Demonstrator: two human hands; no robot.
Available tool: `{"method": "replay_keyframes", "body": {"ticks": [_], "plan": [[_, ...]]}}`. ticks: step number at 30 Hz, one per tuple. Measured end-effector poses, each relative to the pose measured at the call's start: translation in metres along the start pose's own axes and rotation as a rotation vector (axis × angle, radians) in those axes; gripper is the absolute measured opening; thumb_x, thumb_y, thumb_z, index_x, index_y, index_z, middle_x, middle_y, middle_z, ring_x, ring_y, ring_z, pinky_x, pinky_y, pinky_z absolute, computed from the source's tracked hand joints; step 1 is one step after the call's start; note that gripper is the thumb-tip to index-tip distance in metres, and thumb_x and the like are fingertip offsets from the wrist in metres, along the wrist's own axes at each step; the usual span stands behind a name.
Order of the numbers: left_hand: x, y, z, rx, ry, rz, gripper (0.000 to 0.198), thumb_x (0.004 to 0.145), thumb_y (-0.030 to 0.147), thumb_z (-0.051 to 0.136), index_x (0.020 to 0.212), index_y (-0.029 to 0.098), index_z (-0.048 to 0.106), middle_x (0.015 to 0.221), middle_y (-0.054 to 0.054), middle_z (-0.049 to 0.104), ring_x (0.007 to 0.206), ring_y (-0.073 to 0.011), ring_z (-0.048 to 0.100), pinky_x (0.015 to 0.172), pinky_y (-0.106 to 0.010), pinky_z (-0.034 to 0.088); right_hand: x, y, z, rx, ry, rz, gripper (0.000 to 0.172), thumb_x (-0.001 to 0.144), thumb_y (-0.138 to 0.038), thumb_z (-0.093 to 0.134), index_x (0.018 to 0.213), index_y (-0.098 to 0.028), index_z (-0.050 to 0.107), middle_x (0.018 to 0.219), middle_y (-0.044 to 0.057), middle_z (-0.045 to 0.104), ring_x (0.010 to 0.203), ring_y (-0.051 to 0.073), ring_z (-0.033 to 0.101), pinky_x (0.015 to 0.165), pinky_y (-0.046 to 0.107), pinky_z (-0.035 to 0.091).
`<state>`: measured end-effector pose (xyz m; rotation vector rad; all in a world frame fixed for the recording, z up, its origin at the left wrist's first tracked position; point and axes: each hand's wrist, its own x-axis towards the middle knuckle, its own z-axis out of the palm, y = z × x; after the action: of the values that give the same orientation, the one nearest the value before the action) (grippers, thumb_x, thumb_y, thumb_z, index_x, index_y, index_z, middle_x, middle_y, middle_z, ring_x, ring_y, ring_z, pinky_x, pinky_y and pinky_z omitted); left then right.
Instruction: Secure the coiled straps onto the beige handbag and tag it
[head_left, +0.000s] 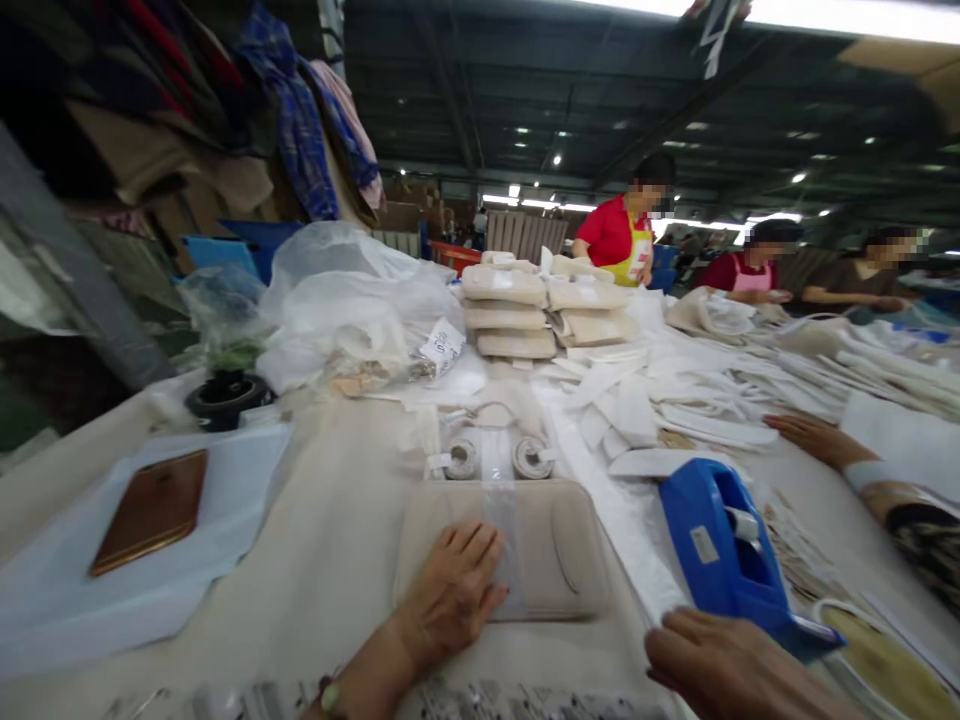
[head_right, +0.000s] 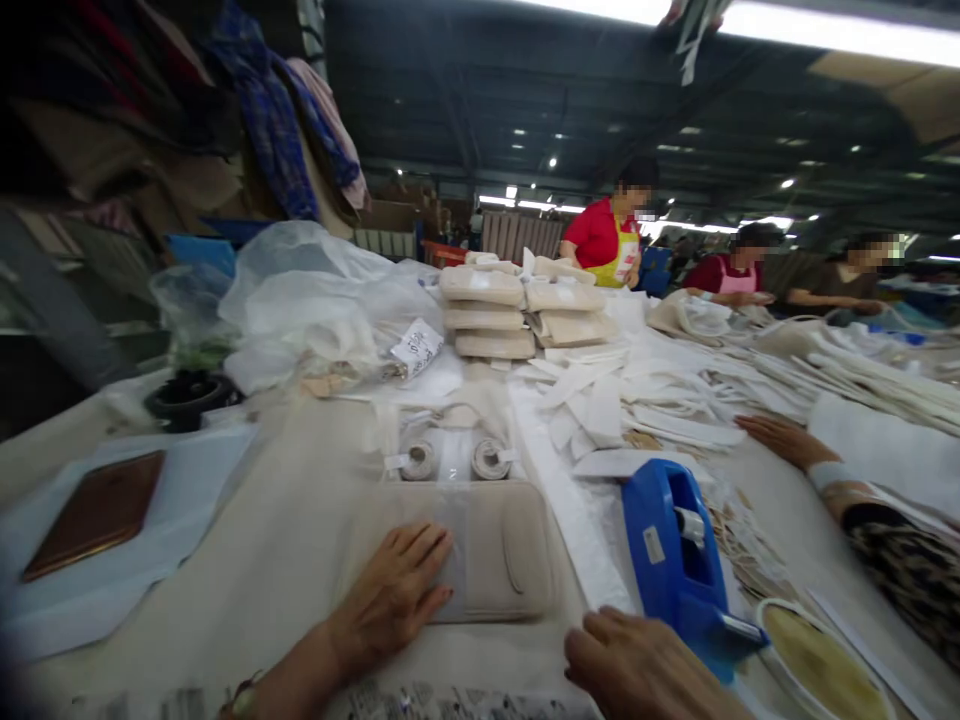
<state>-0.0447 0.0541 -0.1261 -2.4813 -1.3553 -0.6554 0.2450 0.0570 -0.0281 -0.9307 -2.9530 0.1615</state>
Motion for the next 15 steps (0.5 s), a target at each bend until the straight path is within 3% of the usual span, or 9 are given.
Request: {"method": "replay_keyframes", "body": {"ticks": [3,7,10,15], "plan": [[0.0,0.002,-0.001,-0.072,-0.042,-0.046,0.044,0.085,0.03,0.057,0.123,0.01,0.047,0.121,-0.012,0.056,0.111,-0.0272,0.047,0.096,-0.042,0.04,0.073,-0.006,-0.026,-0.14,-0.15,-0.149,0.019,0.085,-0.008,0.045,0.075,-0.02,0.056,0.072,0.002,0.064,0.063,0.016,0.06,0.052,0.026,0.036],[0.002,0.004,-0.004,-0.154,-0.095,-0.092,0.043,0.084,0.032,0.057,0.122,0.013,0.048,0.119,-0.01,0.056,0.11,-0.0262,0.046,0.098,-0.043,0.039,0.15,0.0,-0.029,-0.339,-0.257,-0.268,0.016,0.088,-0.016,0.046,0.084,-0.017,0.062,0.078,0.006,0.067,0.073,0.02,0.064,0.057,0.027,0.037],[0.002,0.004,-0.003,-0.177,-0.104,-0.121,0.043,0.085,0.035,0.056,0.122,0.014,0.048,0.119,-0.009,0.055,0.11,-0.0257,0.046,0.098,-0.042,0.038,0.185,0.007,-0.022,-0.42,-0.27,-0.315,0.02,0.088,-0.015,0.044,0.089,-0.016,0.064,0.083,0.009,0.069,0.08,0.023,0.065,0.062,0.029,0.039],[0.0,0.003,-0.001,-0.18,-0.061,-0.126,0.046,0.086,0.038,0.055,0.124,0.013,0.048,0.12,-0.008,0.056,0.112,-0.0236,0.045,0.102,-0.039,0.034,0.21,0.012,-0.015,-0.447,-0.331,-0.326,0.019,0.085,-0.018,0.05,0.088,-0.015,0.068,0.084,0.013,0.071,0.083,0.026,0.066,0.064,0.03,0.04]]}}
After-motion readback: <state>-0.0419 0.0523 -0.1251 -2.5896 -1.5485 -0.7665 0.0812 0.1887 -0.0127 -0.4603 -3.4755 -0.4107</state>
